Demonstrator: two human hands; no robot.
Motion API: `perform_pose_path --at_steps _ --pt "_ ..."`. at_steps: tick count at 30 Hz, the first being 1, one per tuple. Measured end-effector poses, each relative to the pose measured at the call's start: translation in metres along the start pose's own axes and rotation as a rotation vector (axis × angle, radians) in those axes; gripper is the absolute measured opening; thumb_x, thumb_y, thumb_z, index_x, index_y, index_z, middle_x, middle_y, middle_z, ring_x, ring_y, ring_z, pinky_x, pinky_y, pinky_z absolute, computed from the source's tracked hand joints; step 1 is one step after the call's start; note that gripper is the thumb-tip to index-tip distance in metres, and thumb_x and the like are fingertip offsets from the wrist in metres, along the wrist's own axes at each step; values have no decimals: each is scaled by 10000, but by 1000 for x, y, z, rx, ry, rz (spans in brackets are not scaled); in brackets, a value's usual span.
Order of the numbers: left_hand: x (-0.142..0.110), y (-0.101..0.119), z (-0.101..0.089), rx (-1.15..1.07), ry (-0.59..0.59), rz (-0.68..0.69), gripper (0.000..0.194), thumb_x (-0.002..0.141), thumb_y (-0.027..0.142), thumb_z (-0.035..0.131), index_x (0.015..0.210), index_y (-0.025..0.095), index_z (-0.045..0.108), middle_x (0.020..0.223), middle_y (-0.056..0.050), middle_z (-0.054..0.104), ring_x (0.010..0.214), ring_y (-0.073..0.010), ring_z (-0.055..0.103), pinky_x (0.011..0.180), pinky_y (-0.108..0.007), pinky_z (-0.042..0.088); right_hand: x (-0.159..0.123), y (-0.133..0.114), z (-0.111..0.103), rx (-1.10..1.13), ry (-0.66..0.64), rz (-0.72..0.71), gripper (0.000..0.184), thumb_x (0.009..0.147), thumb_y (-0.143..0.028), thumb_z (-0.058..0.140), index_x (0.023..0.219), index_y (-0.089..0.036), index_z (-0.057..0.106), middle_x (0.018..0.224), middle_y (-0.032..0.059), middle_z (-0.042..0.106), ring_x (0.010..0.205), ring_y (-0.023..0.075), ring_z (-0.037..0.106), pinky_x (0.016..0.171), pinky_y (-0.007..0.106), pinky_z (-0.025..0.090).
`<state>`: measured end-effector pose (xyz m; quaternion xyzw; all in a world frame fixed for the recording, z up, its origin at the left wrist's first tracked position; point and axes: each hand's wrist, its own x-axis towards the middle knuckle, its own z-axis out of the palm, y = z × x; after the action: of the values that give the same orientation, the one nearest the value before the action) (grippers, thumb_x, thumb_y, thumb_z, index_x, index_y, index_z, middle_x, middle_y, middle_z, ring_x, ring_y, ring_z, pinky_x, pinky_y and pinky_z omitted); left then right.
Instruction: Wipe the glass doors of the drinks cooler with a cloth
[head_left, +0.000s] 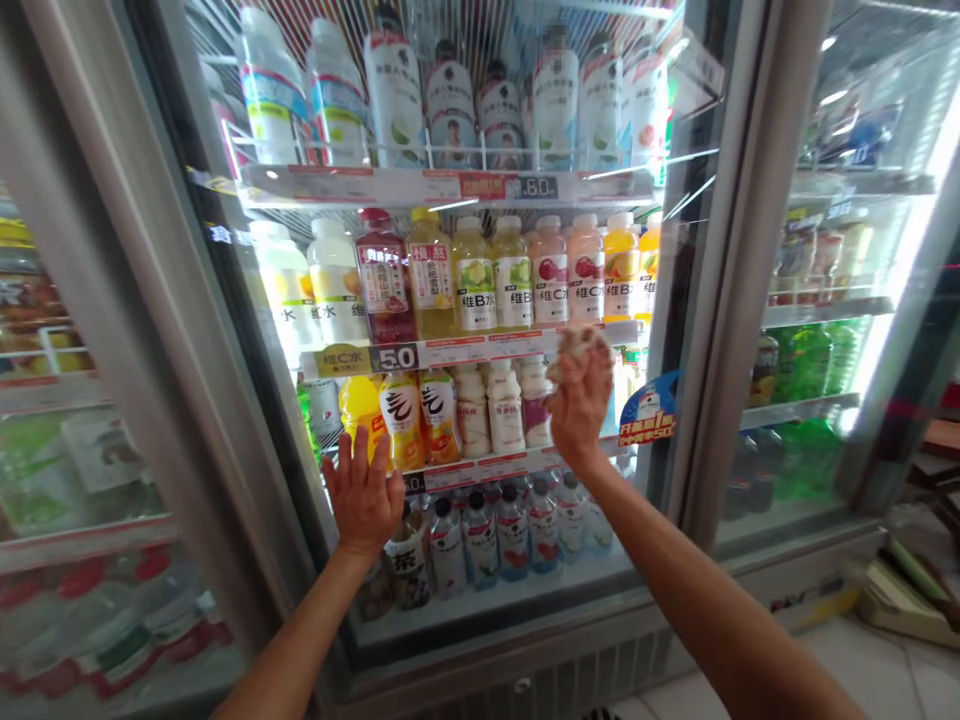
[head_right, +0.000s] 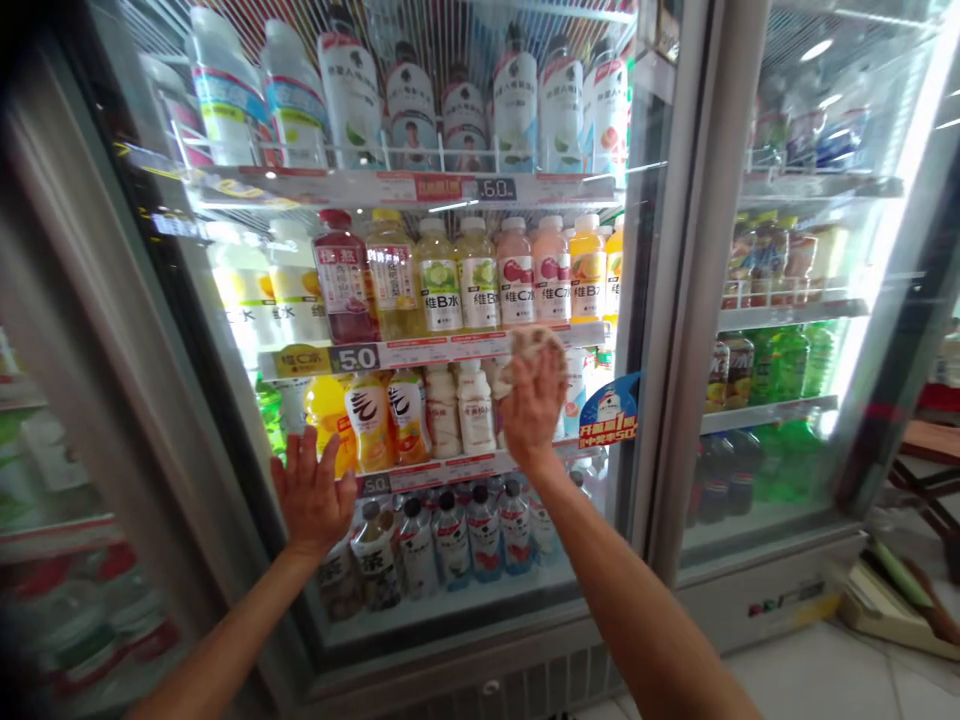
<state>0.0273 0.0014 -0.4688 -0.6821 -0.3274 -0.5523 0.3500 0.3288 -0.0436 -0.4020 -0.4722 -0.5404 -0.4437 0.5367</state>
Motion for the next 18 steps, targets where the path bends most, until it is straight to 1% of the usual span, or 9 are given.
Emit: perform_pose_path --at_steps 2,3,5,7,9,11,13,16,18 --pt "0 0 -1 2 -9 4 701 799 221 510 1413 279 176 1492 -51 160 1376 -254 124 1111 -491 70 -10 -34 4 26 -88 -110 673 832 -177 433 1407 -369 141 1515 -2 107 1381 259 152 1092 531 196" --pt "-1 1 -2 10 -17 5 706 799 219 510 1415 277 169 1492 -55 160 1376 -258 124 1109 -494 79 -13 -43 5 32 -114 -162 647 820 -189 462 1384 -390 215 1501 -18 176 1369 237 202 1101 494 205" --pt "0 1 -8 29 -33 19 711 801 211 511 1417 273 161 1491 -62 165 1375 -260 129 1106 -492 103 -14 -38 1 32 -164 -249 593 809 -188 476 1344 -388 317 1487 -25 226 1360 217 231 1104 468 207" --pt "5 1 -16 31 -43 39 702 805 207 516 1414 274 173 1491 -68 166 1371 -252 150 1107 -474 121 -7 -8 -6 6 -81 -156 554 808 -162 451 1318 -365 373 1491 -21 212 1361 218 227 1093 484 219" --pt "16 0 -24 16 -28 35 675 812 218 517 1407 278 203 1493 -68 160 1367 -244 170 1110 -459 122 7 26 -12 -26 100 74 541 815 -151 411 1326 -323 375 1496 7 190 1364 244 210 1065 535 239" --pt "35 -2 -28 -4 3 1 640 822 241 508 1399 275 233 1494 -68 156 1366 -245 173 1111 -461 103 19 41 -13 -42 244 241 540 825 -158 387 1348 -286 348 1497 42 179 1368 271 189 1035 582 256" --pt "57 -4 -28 -14 21 -40 607 830 268 495 1391 263 263 1493 -69 162 1370 -250 156 1109 -474 86 23 24 -10 -39 234 215 541 830 -163 388 1357 -277 333 1500 51 167 1376 272 163 1034 583 264" --pt "82 -8 -21 -1 31 -72 584 835 295 480 1383 241 288 1490 -81 161 1376 -256 124 1102 -495 68 14 -33 -1 -8 -10 -51 535 822 -172 434 1336 -299 364 1498 34 184 1378 238 167 1071 516 258" --pt "88 -9 -17 5 36 -66 581 837 297 476 1383 232 290 1487 -87 166 1378 -256 109 1101 -500 63 7 -58 2 9 -147 -208 535 810 -170 460 1319 -319 385 1487 25 226 1371 216 197 1087 481 248"
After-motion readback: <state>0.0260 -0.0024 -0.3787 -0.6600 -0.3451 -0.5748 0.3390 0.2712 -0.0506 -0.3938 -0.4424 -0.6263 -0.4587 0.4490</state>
